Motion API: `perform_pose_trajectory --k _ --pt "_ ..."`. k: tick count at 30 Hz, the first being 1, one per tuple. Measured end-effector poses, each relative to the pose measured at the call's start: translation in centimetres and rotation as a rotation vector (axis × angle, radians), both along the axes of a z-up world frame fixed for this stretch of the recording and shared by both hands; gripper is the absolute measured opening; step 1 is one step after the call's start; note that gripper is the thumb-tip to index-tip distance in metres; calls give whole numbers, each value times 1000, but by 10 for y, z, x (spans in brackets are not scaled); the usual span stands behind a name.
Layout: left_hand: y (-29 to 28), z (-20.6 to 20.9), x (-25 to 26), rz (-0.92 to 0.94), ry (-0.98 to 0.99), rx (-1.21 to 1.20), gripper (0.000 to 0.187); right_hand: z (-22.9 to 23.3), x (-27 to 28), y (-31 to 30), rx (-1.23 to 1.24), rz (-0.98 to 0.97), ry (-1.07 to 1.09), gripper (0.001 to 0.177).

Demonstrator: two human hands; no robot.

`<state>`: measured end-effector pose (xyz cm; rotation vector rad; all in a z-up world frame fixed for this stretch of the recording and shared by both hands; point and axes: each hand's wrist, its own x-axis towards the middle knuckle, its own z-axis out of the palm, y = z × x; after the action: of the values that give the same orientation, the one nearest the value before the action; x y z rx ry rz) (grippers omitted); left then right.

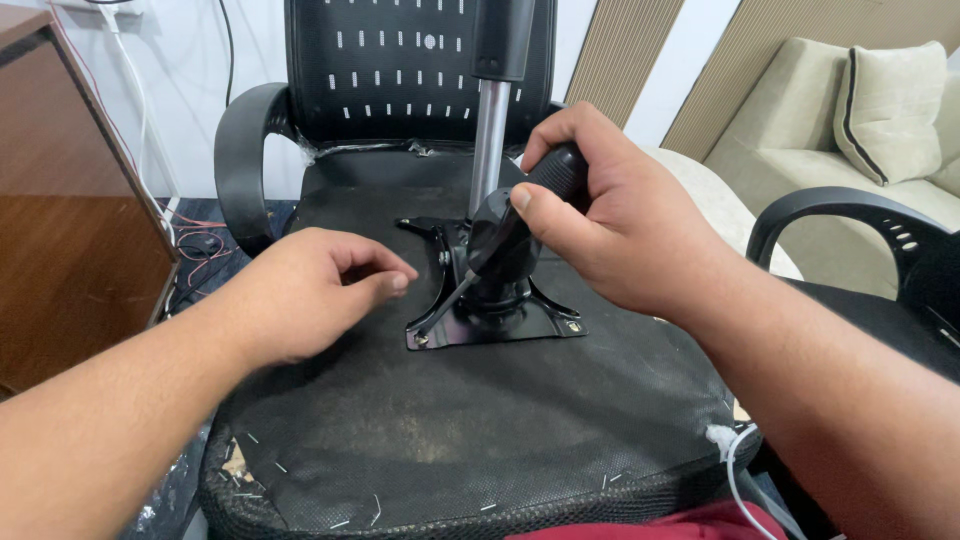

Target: The person uses a screwdriver to tighten screws on the underside of an office chair, securing the gas lift mechanism to the seat base. The hands manipulate the screwdriver and hold the chair parts in place while tightening.

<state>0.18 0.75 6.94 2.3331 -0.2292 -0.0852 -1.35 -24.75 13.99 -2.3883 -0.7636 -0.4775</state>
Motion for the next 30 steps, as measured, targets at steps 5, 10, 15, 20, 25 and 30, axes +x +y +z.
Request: perform_pose_trajectory --k 5,10,15,20,25,30 --pt "-11 -21 8 -278 61 -298 27 18 -1 16 -136 39 -43 24" --pt "-13 -28 7 -258 121 -275 22 39 8 43 -198 45 40 24" --pt "-8 -29 6 -246 103 -243 19 39 10 68 -283 100 -110 32" --pt "-7 -31 1 -262 54 -241 18 39 10 83 -286 107 -38 23" --pt "-7 -31 2 -246 54 -269 19 43 16 84 -274 75 71 21" --pt "-9 -29 2 -238 48 -284 19 47 25 78 -296 242 51 19"
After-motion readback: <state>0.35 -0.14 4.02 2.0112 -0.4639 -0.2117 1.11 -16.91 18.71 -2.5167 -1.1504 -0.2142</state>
